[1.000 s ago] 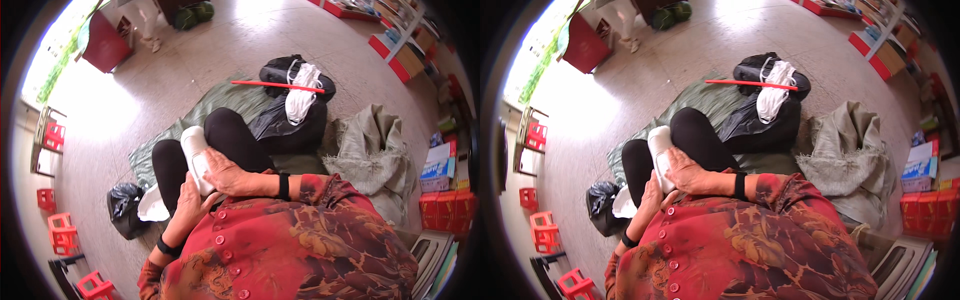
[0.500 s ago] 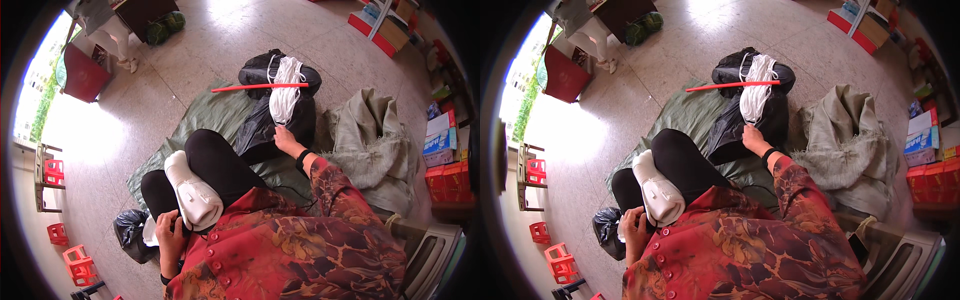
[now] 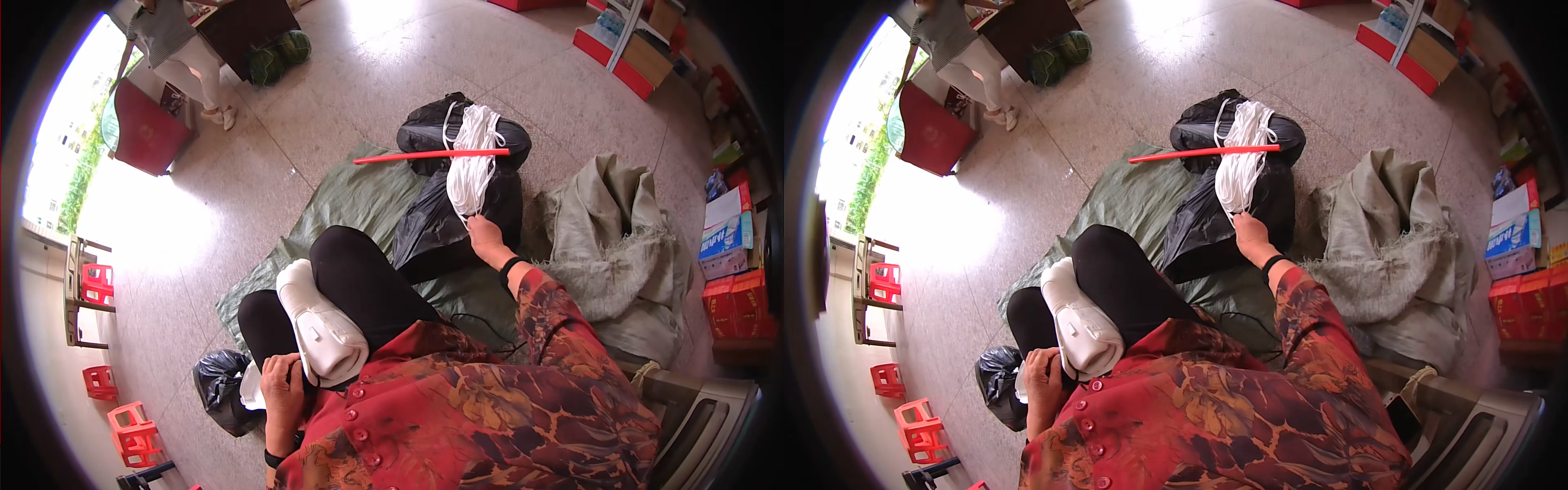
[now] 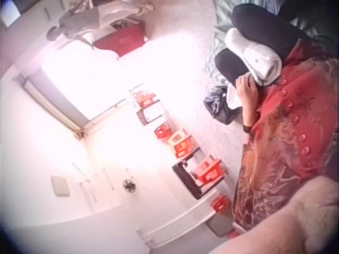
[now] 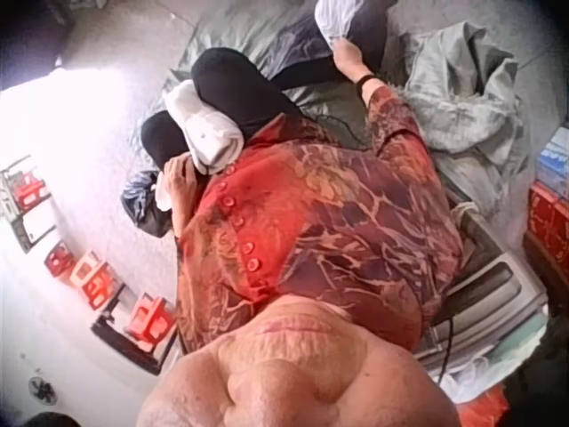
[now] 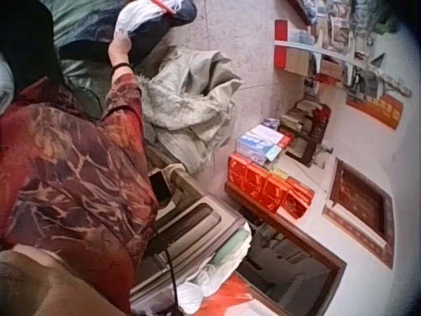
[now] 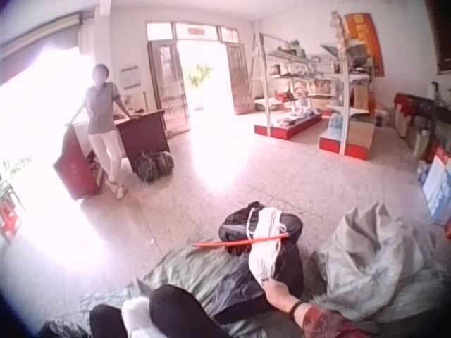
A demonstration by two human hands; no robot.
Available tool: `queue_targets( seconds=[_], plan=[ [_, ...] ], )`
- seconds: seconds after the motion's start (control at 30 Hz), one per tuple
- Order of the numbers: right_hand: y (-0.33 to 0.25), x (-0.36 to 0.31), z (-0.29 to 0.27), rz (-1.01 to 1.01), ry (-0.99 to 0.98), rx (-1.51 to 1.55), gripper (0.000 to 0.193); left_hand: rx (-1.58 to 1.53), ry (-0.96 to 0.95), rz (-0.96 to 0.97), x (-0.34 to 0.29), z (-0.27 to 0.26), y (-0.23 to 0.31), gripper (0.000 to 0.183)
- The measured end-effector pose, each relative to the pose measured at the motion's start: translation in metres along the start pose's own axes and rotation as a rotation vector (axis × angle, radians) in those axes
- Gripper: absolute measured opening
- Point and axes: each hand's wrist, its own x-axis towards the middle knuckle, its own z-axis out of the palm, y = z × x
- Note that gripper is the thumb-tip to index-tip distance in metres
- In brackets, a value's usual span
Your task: Lacing a white shoe while sitting on the floor.
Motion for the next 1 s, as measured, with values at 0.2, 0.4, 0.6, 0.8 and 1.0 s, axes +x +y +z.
queue_targets(
  seconds=[0.2, 0.4, 0.6, 0.8, 1.0],
  plan=[
    [-0.082, -0.034, -0.068, -0.066, -0.256, 0.496, 0.013, -0.233, 0.069, -0.125, 0.007, -0.019, 0.012, 0.008],
    [-0.247, -0.085, -0.164, -0.281, -0.762, 1.146, 0.019, -0.620, -0.355, -0.224, 0.038, -0.028, 0.043, 0.034],
    [-0.326, -0.103, -0.181, -0.621, -0.963, 1.124, 0.023, -1.247, -0.553, -0.378, 0.058, -0.018, 0.038, 0.028],
    [-0.244, -0.072, -0.156, -0.753, -0.428, 0.599, 0.024, -2.262, -0.039, -0.582, 0.030, -0.049, -0.057, 0.021],
    [-0.054, -0.007, -0.128, -0.016, -0.439, 0.579, 0.024, -2.314, 0.391, -0.733, -0.030, -0.081, -0.231, 0.034]
  ],
)
